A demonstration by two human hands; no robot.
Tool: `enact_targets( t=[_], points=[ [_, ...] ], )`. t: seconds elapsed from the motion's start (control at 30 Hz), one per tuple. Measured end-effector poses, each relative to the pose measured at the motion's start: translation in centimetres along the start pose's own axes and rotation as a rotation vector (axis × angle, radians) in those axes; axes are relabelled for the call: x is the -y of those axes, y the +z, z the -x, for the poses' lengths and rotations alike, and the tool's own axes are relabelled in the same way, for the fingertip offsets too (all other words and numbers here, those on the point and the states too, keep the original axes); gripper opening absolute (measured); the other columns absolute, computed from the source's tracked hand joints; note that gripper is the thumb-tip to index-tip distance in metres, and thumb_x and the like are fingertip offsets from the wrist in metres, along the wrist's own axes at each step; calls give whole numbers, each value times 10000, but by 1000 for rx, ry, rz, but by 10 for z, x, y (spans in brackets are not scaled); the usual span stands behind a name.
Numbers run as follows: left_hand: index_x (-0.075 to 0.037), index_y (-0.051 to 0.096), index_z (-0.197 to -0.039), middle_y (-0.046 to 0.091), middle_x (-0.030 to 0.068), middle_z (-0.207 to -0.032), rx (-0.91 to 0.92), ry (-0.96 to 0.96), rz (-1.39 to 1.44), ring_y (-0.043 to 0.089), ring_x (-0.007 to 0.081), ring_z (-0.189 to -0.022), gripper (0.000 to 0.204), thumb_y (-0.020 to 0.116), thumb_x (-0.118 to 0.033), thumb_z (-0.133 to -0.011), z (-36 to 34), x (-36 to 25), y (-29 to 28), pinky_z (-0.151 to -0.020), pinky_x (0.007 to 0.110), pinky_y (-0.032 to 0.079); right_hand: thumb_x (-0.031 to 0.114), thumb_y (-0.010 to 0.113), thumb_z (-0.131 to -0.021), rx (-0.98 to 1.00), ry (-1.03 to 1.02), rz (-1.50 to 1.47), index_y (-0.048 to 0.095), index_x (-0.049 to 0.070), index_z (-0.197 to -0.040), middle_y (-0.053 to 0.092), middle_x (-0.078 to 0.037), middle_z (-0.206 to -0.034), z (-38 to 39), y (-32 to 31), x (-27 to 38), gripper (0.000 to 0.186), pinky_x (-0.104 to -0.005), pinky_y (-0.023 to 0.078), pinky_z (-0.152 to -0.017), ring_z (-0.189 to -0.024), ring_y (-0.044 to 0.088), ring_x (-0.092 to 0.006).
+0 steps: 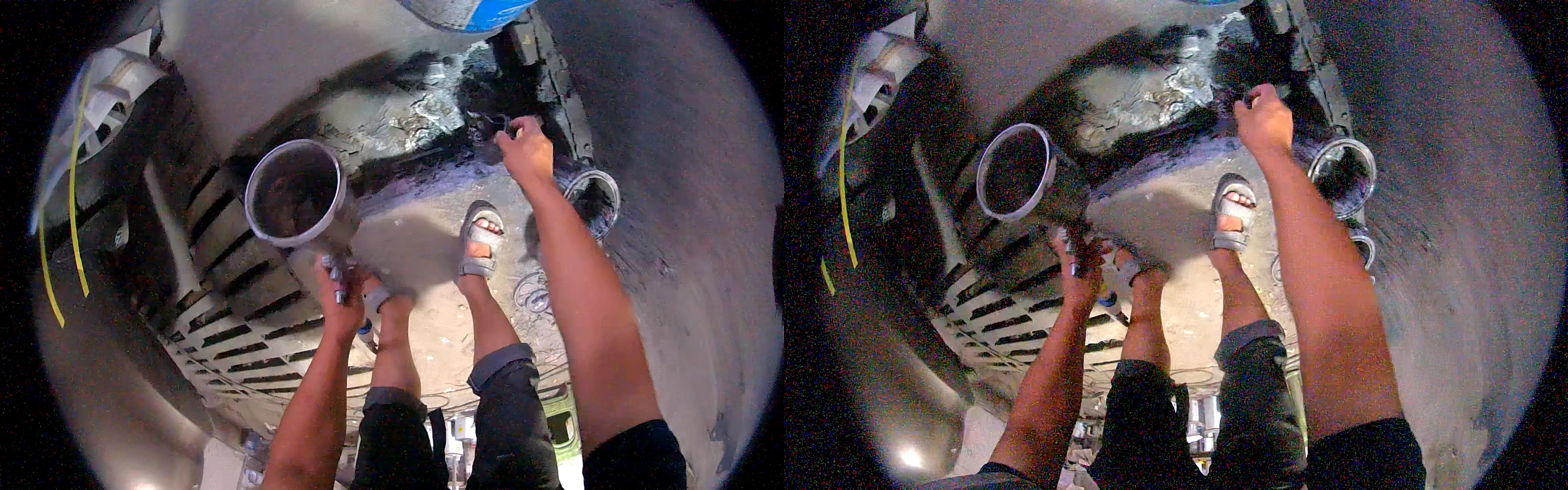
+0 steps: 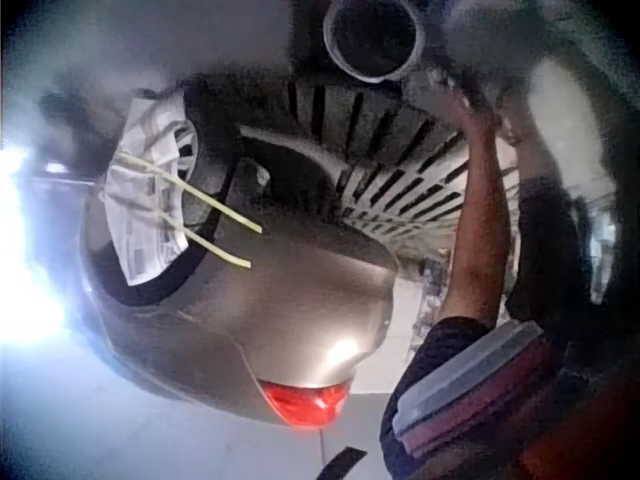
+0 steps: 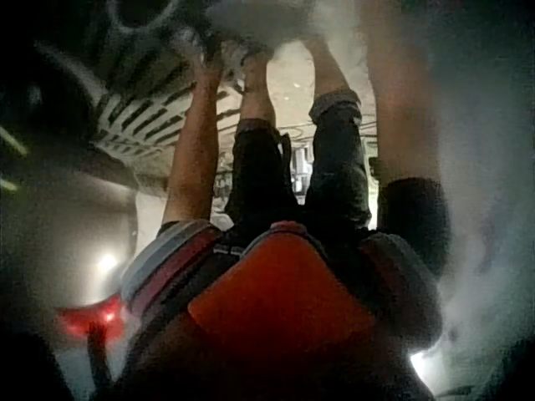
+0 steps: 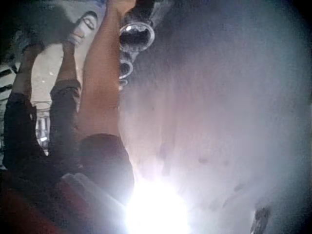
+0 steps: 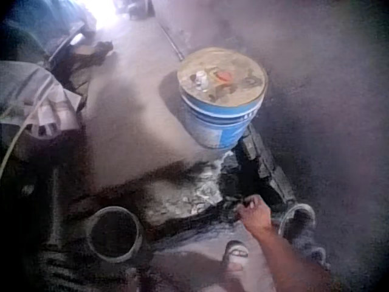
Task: The person pours paint from a large blue bucket into a smaller metal container using a brush to assist. They then stir the paint in the smaller container. The person moves to a shelf, retrieves a plastic cup, and pours liquid from a white container into the cup.
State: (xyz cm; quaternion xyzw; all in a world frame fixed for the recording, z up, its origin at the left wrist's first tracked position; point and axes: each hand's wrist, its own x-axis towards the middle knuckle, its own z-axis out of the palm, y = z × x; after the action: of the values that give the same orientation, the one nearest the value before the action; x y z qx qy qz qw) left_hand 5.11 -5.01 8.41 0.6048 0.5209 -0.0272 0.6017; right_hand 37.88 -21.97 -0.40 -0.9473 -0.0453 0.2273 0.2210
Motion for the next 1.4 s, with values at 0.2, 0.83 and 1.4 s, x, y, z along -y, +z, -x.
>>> enact_targets(
  t=[0.2, 0.83, 1.4],
  points=[
    [-49, 389, -1227, 580, 74, -965, 147, 16, -130, 609, 199, -832, 387, 537, -39, -870, -24, 38, -19, -745, 318, 495, 214, 648, -793, -27, -285, 399, 523, 109, -1046, 585, -186, -955, 2, -13, 10, 301, -456, 500, -692, -825, 606, -378],
    [-51, 399, -1148, 537, 58, -1013, -14, -153, 116, 565, 182, -862, 433, 670, -181, -837, -70, 25, 19, -619, 328, 504, 122, 685, -764, -187, -331, -56, 569, 31, -990, 611, -175, -927, 77, -50, 2, 270, -409, 480, -768, -885, 590, -352],
    [-83, 447, -1160, 625, 204, -994, -119, -154, -1006, 594, 420, -906, 398, 582, -115, -787, -68, 35, -50, -743, 499, 470, 203, 656, -796, -59, -335, -11, 559, 123, -1061, 566, -148, -975, 82, -48, 12, 293, -438, 513, -677, -819, 599, -366]
  ],
)
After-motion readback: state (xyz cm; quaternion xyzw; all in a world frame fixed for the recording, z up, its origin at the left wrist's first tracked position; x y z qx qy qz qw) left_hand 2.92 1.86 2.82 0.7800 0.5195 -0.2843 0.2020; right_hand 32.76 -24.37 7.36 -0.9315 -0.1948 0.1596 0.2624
